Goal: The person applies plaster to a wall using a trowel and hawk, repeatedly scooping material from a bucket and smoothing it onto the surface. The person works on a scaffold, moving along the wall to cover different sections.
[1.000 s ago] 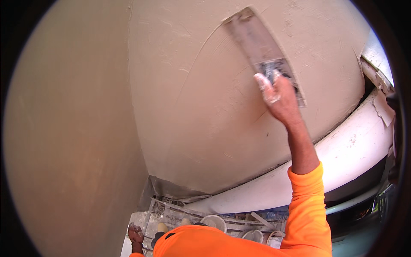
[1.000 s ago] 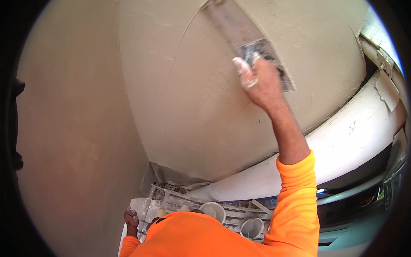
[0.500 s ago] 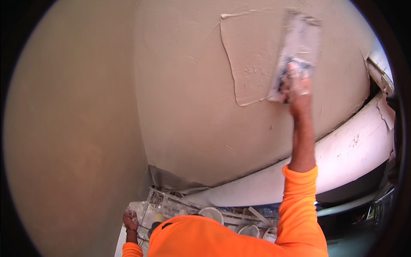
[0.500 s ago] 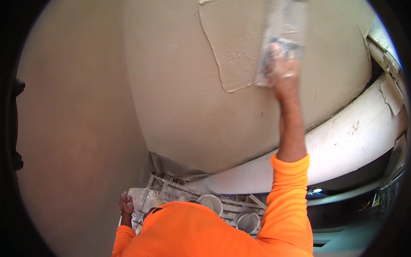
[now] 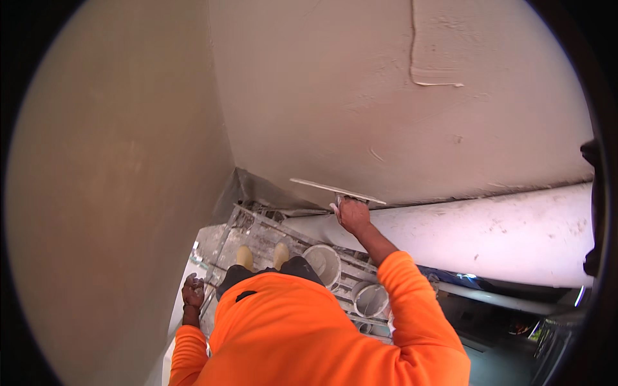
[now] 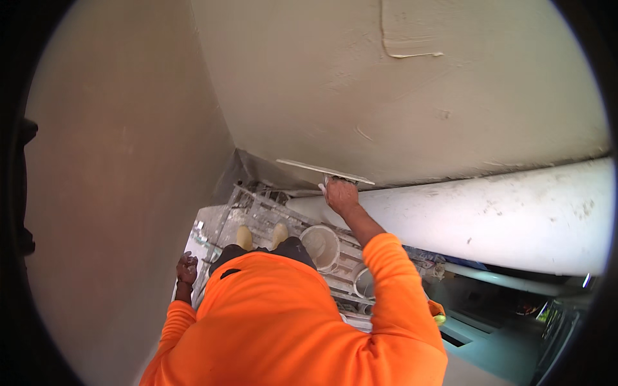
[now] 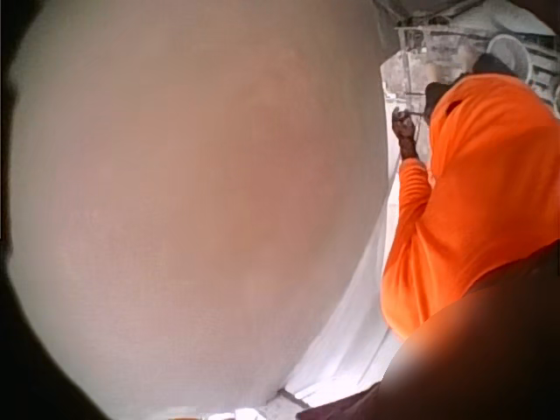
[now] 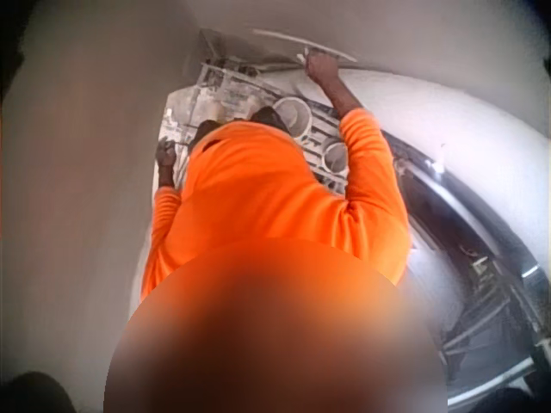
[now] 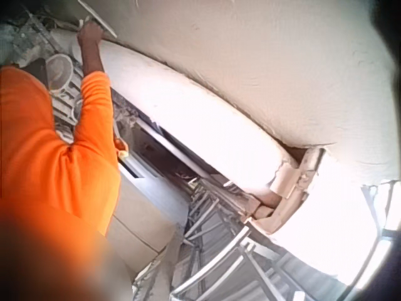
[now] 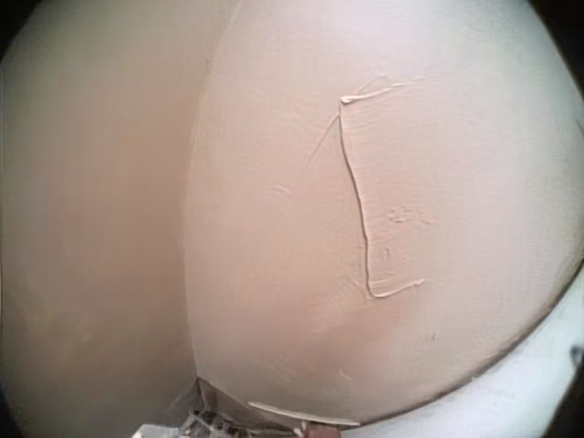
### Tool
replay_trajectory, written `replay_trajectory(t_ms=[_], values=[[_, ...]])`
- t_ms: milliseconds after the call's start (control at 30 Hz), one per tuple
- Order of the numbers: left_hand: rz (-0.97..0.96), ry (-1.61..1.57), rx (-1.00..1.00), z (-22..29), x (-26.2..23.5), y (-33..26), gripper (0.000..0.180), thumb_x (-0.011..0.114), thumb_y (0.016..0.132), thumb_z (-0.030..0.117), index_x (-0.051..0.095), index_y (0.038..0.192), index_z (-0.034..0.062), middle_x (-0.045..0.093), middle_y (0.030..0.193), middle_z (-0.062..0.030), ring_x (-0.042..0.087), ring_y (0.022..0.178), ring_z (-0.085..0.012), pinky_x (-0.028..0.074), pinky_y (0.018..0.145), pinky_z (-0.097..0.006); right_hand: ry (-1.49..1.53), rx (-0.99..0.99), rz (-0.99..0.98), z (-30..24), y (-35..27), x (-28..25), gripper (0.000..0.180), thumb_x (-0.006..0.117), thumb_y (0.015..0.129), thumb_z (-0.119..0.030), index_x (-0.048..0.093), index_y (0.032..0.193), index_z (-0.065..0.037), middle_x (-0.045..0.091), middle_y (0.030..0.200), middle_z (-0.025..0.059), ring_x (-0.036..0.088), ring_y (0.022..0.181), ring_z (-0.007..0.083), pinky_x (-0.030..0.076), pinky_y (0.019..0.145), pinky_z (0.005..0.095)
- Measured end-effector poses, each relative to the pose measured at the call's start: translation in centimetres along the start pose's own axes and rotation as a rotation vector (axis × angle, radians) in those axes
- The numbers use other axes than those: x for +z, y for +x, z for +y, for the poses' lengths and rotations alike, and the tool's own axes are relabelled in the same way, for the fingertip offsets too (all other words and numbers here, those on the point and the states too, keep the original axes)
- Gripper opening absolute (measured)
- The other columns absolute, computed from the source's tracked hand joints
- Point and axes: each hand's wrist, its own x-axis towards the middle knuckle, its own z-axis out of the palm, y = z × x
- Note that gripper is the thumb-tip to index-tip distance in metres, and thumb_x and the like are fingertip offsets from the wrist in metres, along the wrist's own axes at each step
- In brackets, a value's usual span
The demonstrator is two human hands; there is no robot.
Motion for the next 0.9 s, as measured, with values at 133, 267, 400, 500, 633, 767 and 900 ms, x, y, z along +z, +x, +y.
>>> replay_trajectory(t_ms=[133, 267, 400, 500, 633, 767, 900], values=[[-0.049, 0.008, 0.069, 2.9, 0.6, -6.0, 0.03, 0.062, 0.093, 0.015, 0.057, 0.112, -0.0077, 0.039, 0.072, -0.0007, 0.037, 0.066, -0.0128, 0.042, 0.081, -0.031, 0.188, -0.019, 0.097, -0.4, 5.3, 7.7, 0.043, 0.052, 0.101, -0.041, 0.06, 0.114, -0.001, 0.07, 0.089, 0.0246, 0.069, 0.085, 0.0423, 0.055, 0.074, 0.0537], [-0.002, 0.149, 0.198, 4.3, -0.8, -11.6, 0.019, 0.063, 0.089, 0.0, 0.06, 0.107, -0.0044, 0.038, 0.071, 0.0012, 0.033, 0.063, -0.0114, 0.036, 0.069, -0.027, 0.378, -0.097, 0.119, -5.7, 11.6, 10.9, 0.043, 0.054, 0.101, -0.036, 0.055, 0.12, 0.003, 0.069, 0.091, 0.0271, 0.067, 0.087, 0.0445, 0.053, 0.078, 0.0555], [0.101, 0.216, 0.222, 3.5, -3.6, -16.8, 0.025, 0.063, 0.093, 0.001, 0.059, 0.117, -0.0043, 0.048, 0.081, -0.0024, 0.043, 0.074, -0.0125, 0.043, 0.073, -0.024, 0.43, -0.104, 0.107, -10.7, 18.2, 11.1, 0.041, 0.055, 0.101, -0.034, 0.056, 0.119, 0.002, 0.069, 0.096, 0.0284, 0.067, 0.094, 0.0447, 0.052, 0.085, 0.0545], [0.23, 0.219, 0.203, 1.9, -6.0, -19.4, 0.028, 0.062, 0.095, 0.008, 0.059, 0.119, -0.0061, 0.052, 0.087, -0.005, 0.047, 0.078, -0.0138, 0.045, 0.072, -0.023, 0.422, -0.098, 0.175, -12.0, 21.0, 10.5, 0.036, 0.056, 0.098, -0.029, 0.058, 0.116, 0.002, 0.069, 0.1, 0.0262, 0.067, 0.096, 0.0428, 0.052, 0.088, 0.0535], [0.372, 0.093, 0.149, -0.4, -8.1, -20.0, 0.021, 0.052, 0.095, 0.003, 0.061, 0.111, -0.0053, 0.056, 0.094, -0.0068, 0.05, 0.081, -0.0154, 0.048, 0.077, -0.026, 0.425, -0.07, 0.22, -11.8, 21.3, 7.4, 0.034, 0.057, 0.098, -0.029, 0.06, 0.114, 0.002, 0.069, 0.099, 0.0251, 0.067, 0.096, 0.043, 0.053, 0.088, 0.0535], [0.173, 1.089, 0.417, -1.7, -7.5, -18.3, 0.026, 0.057, 0.092, 0.002, 0.057, 0.118, -0.0036, 0.052, 0.083, -0.0042, 0.048, 0.076, -0.0156, 0.049, 0.081, -0.028, 0.469, -0.092, 0.286, -10.4, 18.4, 2.4, 0.04, 0.056, 0.1, -0.034, 0.059, 0.112, 0.004, 0.068, 0.096, 0.027, 0.066, 0.093, 0.0455, 0.052, 0.084, 0.0546], [0.191, 0.919, 0.329, 0.0, -4.9, -12.1, 0.036, 0.066, 0.088, 0.004, 0.054, 0.118, -0.0103, 0.042, 0.072, -0.0013, 0.042, 0.065, -0.0139, 0.044, 0.074, -0.027, 0.533, -0.087, 0.461, -7.5, 14.3, -1.8, 0.044, 0.056, 0.1, -0.037, 0.058, 0.109, 0.005, 0.067, 0.092, 0.0301, 0.065, 0.088, 0.0483, 0.05, 0.079, 0.0566]])
